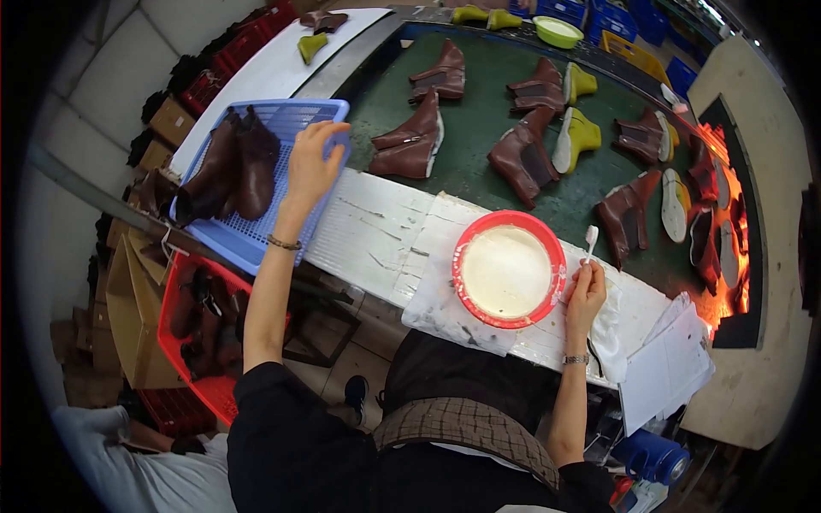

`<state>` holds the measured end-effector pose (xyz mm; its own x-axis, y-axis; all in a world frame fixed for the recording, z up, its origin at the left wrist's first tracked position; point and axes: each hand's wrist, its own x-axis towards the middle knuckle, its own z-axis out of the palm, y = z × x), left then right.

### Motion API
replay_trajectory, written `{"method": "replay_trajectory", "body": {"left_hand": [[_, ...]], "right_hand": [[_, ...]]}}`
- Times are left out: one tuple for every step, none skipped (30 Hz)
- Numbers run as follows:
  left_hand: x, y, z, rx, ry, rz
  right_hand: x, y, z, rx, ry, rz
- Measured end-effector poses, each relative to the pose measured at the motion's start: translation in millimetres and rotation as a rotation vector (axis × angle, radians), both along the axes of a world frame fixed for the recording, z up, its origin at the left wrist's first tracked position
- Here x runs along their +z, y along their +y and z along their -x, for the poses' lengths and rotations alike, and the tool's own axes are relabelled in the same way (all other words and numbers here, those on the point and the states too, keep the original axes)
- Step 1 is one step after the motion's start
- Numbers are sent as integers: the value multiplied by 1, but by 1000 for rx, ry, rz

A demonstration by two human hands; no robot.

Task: Applying glue to the edges of leather boot uppers using a small brush and a bowl of adhesive.

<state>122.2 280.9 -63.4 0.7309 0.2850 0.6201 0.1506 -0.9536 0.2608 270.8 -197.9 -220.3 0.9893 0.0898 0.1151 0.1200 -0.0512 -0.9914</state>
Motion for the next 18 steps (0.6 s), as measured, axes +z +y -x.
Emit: {"method": "replay_trajectory", "body": {"left_hand": [[6,7,13,45,-20,96],[6,6,17,35,-78,107],[2,-1,19,9,-106,213],[-2,-9,17,-24,-81,200],[-15,-13,9,-90,-42,236],[-33,-15,0,-131,18,264],[-45,-22,-14,-161,86,236],[-58,-27,-27,-155,129,245],[-74,-26,-39,-138,121,256],[-98,-21,-49,-97,61,237],[-120,-13,-54,-56,4,215],[-137,-17,-65,6,-16,284],[-155,-23,-72,69,-35,353],[-174,-25,-81,144,-12,330],[-187,-24,-82,225,10,306],[-179,-36,-87,226,78,356],[-170,-42,-89,208,118,363],[-171,-41,-87,221,107,363]], "right_hand": [[-1,3,-1,-5,0,3],[-4,2,-2,-10,-71,80],[-2,2,-3,-9,-127,135],[-5,0,-3,-26,-51,130],[-19,-5,-7,-78,-88,125],[-14,-7,-4,-65,-50,144],[-18,-14,-7,-67,-89,133],[-12,-14,-3,-55,-83,118],[-8,-12,0,-35,-82,94],[-5,-10,2,-19,-81,70],[-7,-6,0,35,-88,54],[-10,-8,-1,27,-79,52],[-12,-9,-3,22,-68,50],[-13,-8,-2,43,-70,39],[-12,-3,-1,18,-88,47],[-12,-5,1,-35,-104,64],[-11,-7,-1,-38,-101,61],[-10,-10,-1,-29,-78,49]]}}
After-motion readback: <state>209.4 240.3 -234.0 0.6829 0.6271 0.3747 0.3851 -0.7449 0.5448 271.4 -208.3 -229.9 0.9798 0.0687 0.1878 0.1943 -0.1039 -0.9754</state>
